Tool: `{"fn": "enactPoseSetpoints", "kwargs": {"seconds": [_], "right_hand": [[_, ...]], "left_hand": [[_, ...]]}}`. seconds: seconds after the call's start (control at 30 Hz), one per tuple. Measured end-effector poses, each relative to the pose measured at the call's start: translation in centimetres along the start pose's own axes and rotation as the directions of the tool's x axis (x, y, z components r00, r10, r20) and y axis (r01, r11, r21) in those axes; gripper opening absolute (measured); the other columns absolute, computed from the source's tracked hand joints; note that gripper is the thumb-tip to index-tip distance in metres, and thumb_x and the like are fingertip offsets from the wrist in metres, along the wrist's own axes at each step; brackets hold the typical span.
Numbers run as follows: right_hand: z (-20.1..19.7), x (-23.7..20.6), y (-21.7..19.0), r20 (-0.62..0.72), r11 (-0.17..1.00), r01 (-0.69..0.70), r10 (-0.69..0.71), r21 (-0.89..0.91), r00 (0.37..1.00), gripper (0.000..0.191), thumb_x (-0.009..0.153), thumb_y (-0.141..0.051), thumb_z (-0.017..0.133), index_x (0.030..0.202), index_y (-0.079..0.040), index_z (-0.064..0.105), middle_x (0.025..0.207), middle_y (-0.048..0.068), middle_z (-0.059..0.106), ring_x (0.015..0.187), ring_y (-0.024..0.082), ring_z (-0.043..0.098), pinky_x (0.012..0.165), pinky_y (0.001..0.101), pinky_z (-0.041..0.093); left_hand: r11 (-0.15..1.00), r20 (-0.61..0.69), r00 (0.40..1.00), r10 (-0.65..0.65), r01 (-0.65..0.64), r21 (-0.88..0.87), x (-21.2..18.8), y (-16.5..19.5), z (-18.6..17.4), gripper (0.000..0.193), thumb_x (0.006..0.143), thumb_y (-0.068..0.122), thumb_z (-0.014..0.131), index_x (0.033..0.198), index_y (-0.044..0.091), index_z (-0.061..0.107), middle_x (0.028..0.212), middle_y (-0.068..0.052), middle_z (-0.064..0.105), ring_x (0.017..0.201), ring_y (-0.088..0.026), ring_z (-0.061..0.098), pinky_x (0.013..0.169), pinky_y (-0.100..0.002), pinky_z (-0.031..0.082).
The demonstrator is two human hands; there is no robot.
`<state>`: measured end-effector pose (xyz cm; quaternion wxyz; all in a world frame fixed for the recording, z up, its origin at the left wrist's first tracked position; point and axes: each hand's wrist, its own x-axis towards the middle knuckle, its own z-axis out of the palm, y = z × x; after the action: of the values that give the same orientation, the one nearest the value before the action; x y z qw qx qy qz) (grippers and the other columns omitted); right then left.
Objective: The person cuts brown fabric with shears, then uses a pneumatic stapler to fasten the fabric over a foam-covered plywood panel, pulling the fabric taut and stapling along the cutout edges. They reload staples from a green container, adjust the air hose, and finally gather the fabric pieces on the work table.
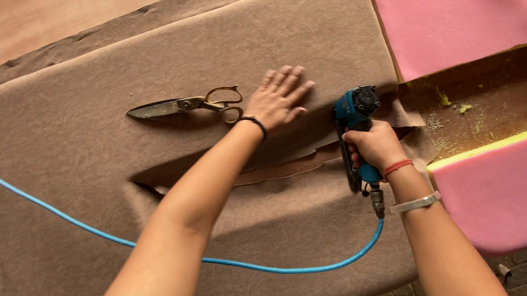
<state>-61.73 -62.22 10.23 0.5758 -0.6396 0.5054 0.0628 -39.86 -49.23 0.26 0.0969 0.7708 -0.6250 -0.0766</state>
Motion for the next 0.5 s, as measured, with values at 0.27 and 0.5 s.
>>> {"fn": "enactPoseSetpoints", "kwargs": {"seconds": [0.27,0.5], "right_hand": [[1.2,-1.2,0.9,0.004,0.988,-0.027,0.027,0.155,1.0,0.013,0.084,-0.01,0.071,0.093,-0.001,0.068,0.064,0.006,0.06,0.048,0.017,0.057,0.044,0.0338,0.049],[3.1,-0.6,-0.8,0.006,0.999,-0.017,0.017,0.039,1.0,0.011,0.084,-0.01,0.07,0.093,-0.003,0.066,0.065,0.005,0.061,0.049,0.017,0.058,0.045,0.0329,0.049]], "left_hand": [[0.963,0.221,0.973,0.067,-0.121,0.241,-2.6,-0.1,-2.2,0.072,0.1,0.042,0.044,0.162,0.047,0.006,0.171,-0.009,0.005,0.153,-0.048,0.003,0.113,-0.079,0.005],[0.97,0.217,0.972,0.085,-0.131,0.207,-2.8,0.2,-2.7,0.08,0.098,0.03,0.053,0.16,0.051,0.006,0.172,-0.008,0.004,0.155,-0.048,0.004,0.114,-0.081,0.007]]}}
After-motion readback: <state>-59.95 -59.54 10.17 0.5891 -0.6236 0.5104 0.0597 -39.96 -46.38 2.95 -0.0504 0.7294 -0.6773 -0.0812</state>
